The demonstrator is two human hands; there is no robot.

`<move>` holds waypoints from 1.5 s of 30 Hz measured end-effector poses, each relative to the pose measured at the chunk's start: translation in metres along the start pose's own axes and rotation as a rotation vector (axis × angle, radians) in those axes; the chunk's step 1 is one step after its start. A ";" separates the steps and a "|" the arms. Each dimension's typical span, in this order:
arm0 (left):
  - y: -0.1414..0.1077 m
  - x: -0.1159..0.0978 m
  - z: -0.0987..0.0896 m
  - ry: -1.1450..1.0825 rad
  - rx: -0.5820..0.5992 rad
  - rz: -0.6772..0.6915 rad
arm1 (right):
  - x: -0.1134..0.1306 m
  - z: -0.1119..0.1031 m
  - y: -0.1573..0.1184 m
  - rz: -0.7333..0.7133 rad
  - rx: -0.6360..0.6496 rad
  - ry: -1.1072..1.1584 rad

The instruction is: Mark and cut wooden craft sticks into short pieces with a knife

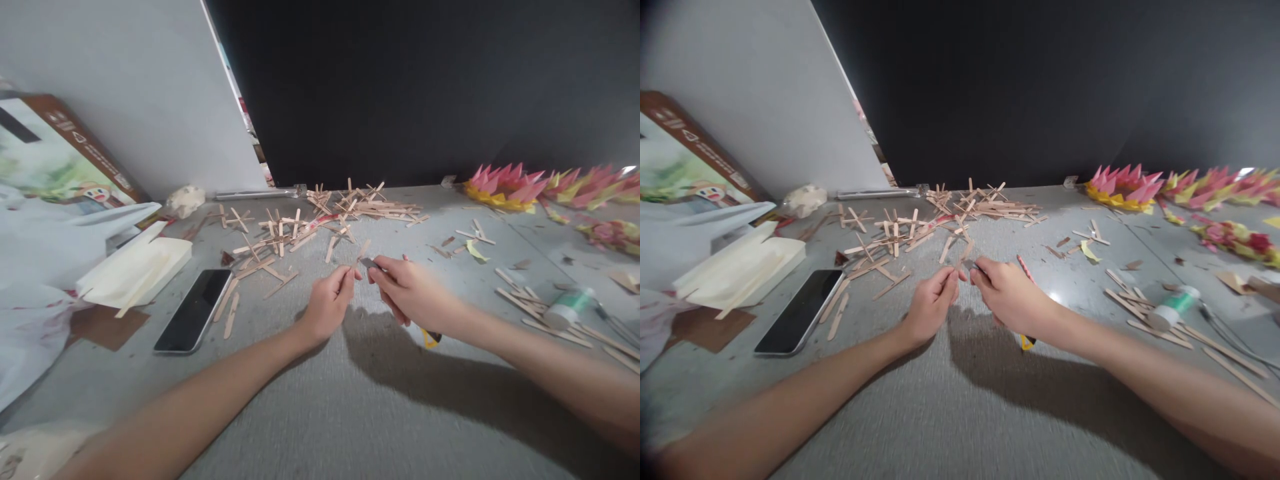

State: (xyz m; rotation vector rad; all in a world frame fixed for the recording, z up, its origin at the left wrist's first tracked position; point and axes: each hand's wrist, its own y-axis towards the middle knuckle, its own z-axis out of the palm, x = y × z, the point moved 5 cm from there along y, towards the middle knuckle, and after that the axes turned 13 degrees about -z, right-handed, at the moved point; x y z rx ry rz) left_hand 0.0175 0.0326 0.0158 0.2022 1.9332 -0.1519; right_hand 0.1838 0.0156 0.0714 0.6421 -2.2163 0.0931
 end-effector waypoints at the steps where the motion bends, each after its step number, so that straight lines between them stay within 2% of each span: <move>1: 0.000 0.000 0.001 0.005 0.009 0.001 | -0.001 0.002 0.000 0.000 0.012 -0.008; 11: -0.002 0.002 0.003 0.058 0.004 0.029 | -0.011 0.007 0.000 0.069 0.052 0.070; 22: -0.003 -0.001 0.003 0.091 0.006 0.038 | -0.015 0.023 -0.003 0.236 0.045 0.451; 29: -0.004 -0.001 0.004 0.091 0.000 0.034 | -0.017 0.035 -0.003 0.243 0.022 0.629; 40: -0.004 -0.004 0.005 0.098 0.014 0.020 | -0.015 0.040 -0.002 0.231 0.005 0.668; 45: -0.001 -0.007 0.003 0.049 0.043 -0.005 | -0.018 0.038 0.000 0.198 0.005 0.570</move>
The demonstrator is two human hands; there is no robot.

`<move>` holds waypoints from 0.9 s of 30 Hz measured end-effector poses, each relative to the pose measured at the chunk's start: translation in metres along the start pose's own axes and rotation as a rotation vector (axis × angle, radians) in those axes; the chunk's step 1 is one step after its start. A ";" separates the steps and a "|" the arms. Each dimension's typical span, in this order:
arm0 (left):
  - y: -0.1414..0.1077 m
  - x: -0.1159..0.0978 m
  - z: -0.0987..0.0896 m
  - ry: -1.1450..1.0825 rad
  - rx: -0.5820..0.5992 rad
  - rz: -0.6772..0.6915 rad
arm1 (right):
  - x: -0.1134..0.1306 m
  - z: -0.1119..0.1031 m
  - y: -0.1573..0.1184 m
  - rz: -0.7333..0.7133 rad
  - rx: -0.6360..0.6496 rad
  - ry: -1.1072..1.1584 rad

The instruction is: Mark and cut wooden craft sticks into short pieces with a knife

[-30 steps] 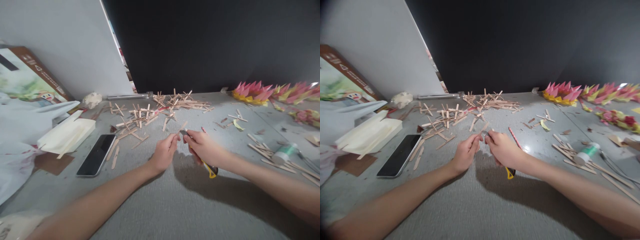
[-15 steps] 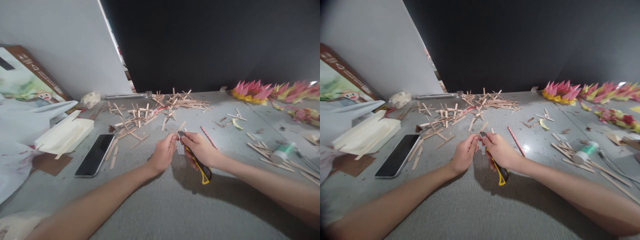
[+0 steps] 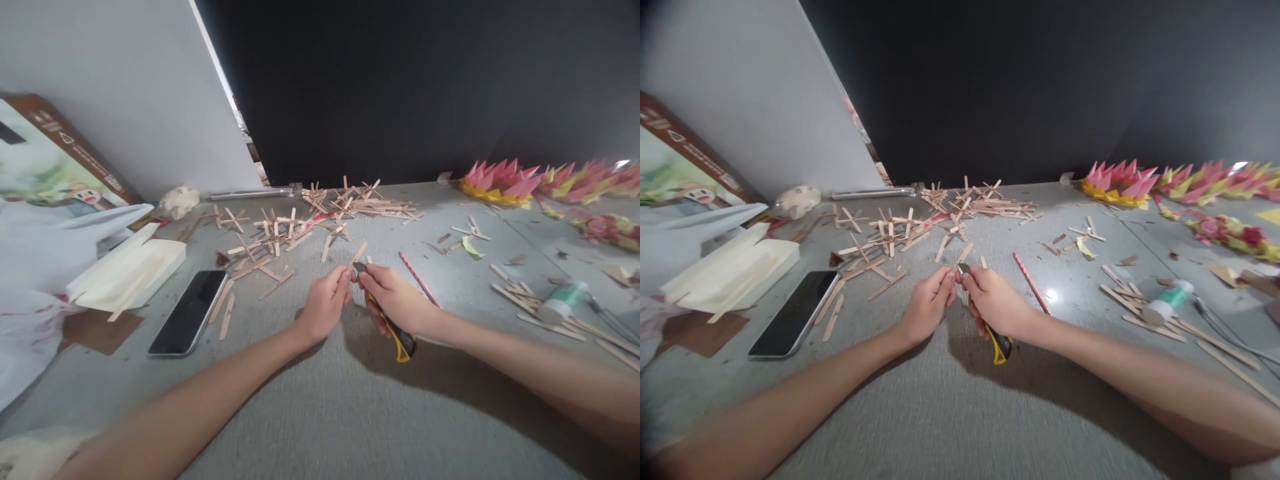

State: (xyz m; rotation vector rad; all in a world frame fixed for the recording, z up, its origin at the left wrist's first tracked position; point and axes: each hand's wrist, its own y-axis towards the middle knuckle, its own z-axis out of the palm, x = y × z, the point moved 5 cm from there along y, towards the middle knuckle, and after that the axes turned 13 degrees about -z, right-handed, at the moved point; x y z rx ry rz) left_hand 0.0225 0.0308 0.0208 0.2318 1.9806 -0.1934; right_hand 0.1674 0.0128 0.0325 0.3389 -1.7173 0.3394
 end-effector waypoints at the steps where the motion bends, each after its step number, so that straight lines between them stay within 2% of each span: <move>1: 0.001 0.000 0.000 -0.015 0.014 -0.009 | -0.002 -0.001 0.000 -0.004 0.002 -0.025; 4: 0.003 0.002 0.001 -0.049 0.053 -0.033 | -0.006 -0.004 0.002 -0.009 0.019 -0.078; 7: 0.003 0.004 0.001 -0.024 0.033 -0.034 | -0.007 -0.006 0.003 -0.002 0.031 -0.074; 15: 0.000 -0.001 0.002 0.046 -0.015 0.019 | 0.002 0.000 0.001 0.096 0.031 0.179; 21: 0.002 0.002 0.001 -0.032 0.034 -0.032 | -0.001 0.001 0.003 0.121 0.025 0.319; 27: 0.007 0.004 0.003 -0.161 0.135 -0.064 | -0.006 -0.001 0.003 0.068 0.026 0.154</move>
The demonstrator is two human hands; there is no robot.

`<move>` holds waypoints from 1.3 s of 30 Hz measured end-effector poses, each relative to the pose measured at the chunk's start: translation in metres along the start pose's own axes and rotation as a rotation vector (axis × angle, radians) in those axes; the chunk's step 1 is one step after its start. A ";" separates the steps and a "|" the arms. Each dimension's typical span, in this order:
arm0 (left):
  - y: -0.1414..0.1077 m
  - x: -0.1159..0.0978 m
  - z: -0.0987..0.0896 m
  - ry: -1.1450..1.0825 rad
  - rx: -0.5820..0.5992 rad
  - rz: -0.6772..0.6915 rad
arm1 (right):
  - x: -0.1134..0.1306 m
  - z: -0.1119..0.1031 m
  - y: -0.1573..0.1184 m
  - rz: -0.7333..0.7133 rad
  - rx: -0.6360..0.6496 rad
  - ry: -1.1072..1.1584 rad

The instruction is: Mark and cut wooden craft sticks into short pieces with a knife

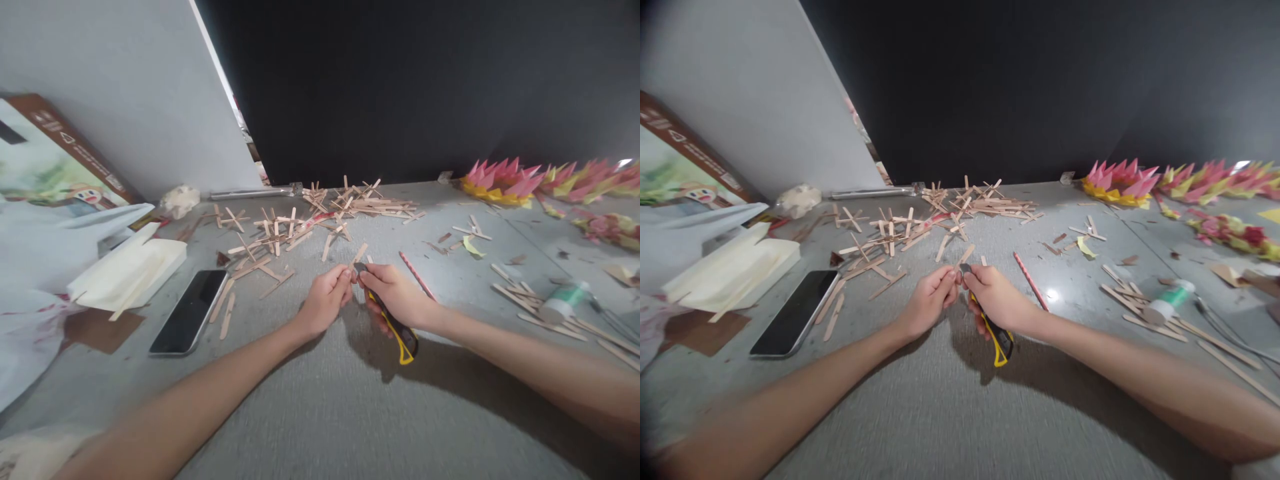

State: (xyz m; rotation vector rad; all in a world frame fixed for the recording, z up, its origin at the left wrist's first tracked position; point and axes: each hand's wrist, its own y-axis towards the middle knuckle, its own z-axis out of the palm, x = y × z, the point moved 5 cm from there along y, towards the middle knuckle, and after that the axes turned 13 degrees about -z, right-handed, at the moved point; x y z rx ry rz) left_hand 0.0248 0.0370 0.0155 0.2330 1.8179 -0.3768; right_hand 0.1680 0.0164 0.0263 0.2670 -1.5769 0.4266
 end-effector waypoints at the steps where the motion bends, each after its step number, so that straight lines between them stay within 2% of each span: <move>1: 0.000 0.000 0.000 -0.019 0.011 -0.006 | 0.000 0.000 0.000 -0.012 0.001 -0.042; 8: 0.001 0.002 0.002 -0.044 0.034 -0.031 | 0.003 0.000 -0.005 -0.031 0.016 -0.387; 13: 0.003 0.004 0.002 -0.039 0.037 -0.041 | 0.007 -0.003 -0.005 -0.140 0.053 -0.635; 18: 0.003 0.002 0.003 -0.052 0.058 -0.049 | 0.006 -0.004 -0.004 -0.228 0.095 -1.081; 23: 0.001 -0.002 0.003 -0.059 0.061 -0.040 | 0.016 0.005 -0.009 -0.294 0.220 -1.464; 29: 0.003 0.001 0.003 -0.064 0.085 -0.047 | 0.026 0.009 -0.013 -0.221 0.219 -1.577; 34: 0.006 0.005 0.003 -0.094 0.097 -0.051 | 0.023 0.005 -0.011 -0.257 0.171 -1.626; 37: 0.006 0.006 0.002 -0.123 0.088 -0.055 | 0.028 -0.001 -0.010 -0.308 0.093 -1.620; 39: 0.006 0.006 0.002 -0.146 0.083 -0.065 | 0.034 -0.007 -0.010 -0.352 -0.011 -1.559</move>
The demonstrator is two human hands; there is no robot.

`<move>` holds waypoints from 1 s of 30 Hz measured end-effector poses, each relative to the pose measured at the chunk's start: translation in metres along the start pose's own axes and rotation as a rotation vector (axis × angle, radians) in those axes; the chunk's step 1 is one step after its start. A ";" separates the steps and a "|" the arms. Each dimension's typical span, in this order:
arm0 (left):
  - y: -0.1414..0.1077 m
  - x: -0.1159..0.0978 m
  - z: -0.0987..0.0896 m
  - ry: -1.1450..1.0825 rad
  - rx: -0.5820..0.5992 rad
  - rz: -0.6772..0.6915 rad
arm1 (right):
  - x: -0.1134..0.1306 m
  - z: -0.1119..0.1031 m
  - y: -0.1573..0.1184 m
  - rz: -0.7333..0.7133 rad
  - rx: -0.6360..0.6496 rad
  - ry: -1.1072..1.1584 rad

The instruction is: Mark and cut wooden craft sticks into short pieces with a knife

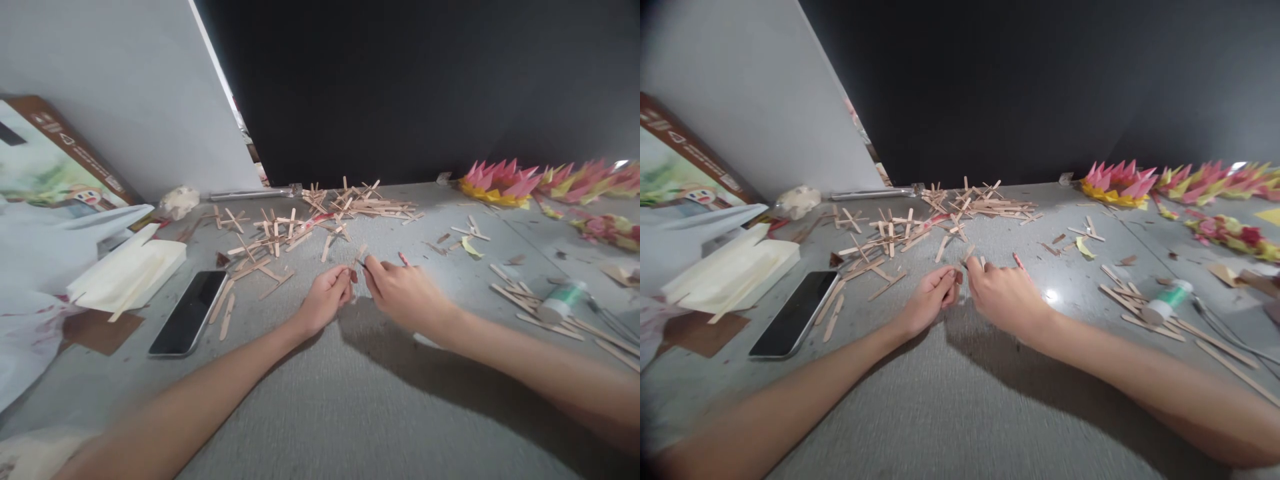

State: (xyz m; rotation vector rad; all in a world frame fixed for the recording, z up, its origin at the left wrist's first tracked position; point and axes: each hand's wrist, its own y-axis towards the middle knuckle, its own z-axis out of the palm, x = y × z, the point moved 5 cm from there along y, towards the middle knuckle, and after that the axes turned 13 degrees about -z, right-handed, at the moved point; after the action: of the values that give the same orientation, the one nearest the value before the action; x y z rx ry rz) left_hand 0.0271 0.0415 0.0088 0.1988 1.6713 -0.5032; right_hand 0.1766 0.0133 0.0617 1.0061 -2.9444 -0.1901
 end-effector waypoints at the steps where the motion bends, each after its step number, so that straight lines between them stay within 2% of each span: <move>1: -0.001 -0.001 0.000 -0.009 0.000 -0.003 | -0.003 -0.003 0.000 0.024 -0.053 0.039; 5: -0.003 -0.004 0.001 -0.006 -0.001 0.001 | -0.010 -0.005 0.000 0.032 -0.185 0.171; 12: 0.000 0.001 0.000 -0.016 0.013 0.005 | -0.008 0.008 0.000 -0.084 -0.227 0.212; 18: -0.001 0.002 0.002 -0.028 0.078 0.023 | -0.012 0.012 0.000 -0.090 -0.420 0.228; 21: -0.002 0.000 0.003 -0.028 0.084 0.028 | -0.017 0.016 0.002 -0.034 -0.423 0.323; 26: -0.004 -0.002 0.003 0.002 0.073 0.031 | -0.023 0.017 0.006 0.109 -0.350 0.510; 30: -0.004 -0.001 0.002 0.044 0.048 0.035 | -0.026 0.014 0.008 0.137 -0.327 0.634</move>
State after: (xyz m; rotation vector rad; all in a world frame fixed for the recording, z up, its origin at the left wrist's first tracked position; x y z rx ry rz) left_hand 0.0274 0.0366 0.0102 0.2762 1.6964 -0.5162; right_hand 0.1909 0.0372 0.0494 0.6588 -2.2970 -0.2762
